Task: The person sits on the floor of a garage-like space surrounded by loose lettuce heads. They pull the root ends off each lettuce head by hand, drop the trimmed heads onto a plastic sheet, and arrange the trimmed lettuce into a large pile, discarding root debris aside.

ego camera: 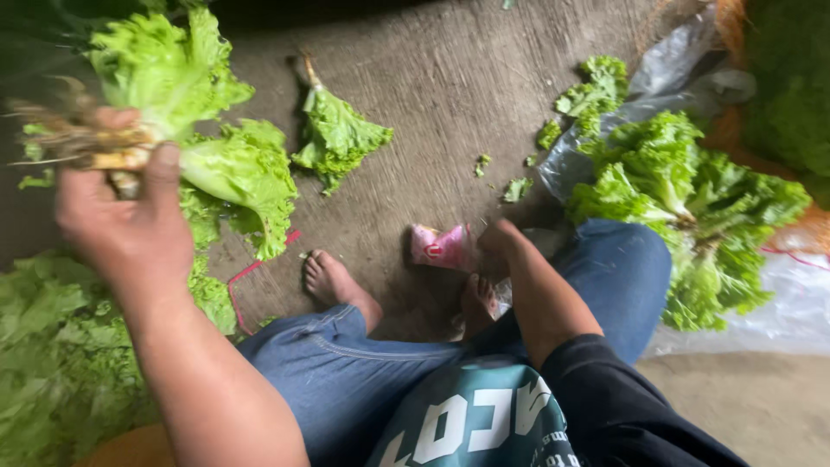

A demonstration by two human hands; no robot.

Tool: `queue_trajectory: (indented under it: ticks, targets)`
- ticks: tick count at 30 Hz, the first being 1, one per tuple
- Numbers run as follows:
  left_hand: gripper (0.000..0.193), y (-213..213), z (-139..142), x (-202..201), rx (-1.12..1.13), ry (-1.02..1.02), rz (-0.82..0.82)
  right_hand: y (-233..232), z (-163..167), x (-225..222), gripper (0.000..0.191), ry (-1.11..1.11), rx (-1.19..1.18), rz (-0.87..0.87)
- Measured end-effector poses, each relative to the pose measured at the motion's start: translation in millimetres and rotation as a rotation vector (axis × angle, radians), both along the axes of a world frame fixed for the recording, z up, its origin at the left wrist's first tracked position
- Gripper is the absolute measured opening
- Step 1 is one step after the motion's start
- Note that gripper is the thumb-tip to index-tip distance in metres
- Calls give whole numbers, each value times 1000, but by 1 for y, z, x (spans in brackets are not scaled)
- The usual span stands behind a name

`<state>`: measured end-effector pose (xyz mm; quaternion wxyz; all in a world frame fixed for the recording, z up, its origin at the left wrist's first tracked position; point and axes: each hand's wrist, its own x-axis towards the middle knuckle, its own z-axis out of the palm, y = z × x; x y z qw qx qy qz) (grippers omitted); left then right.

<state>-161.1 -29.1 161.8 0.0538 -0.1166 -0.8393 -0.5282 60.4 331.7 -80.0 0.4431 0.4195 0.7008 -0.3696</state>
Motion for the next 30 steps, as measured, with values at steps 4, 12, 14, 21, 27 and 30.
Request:
queue_trajectory:
  ticks: [4,12,14,21,27,30]
  targets:
    - [55,-14,16,-4,180,-7,140,-27,-9,9,32,57,-194,-385]
    - [46,-31,18,12,189,-64,251,-28,2,-26,39,669,59,-357]
    - [46,-44,15,16,219,-77,267,-31,8,-37,34,701,142,-276]
    - [43,-111,-2,31,167,-99,393,-40,14,-59,35,457,489,12]
    - [29,-183,-72,59,-81,-452,622,-44,-13,-59,29,626,377,75]
    - [38,-185,-156,82,202,-418,484,-45,-22,-61,27,618,82,-240]
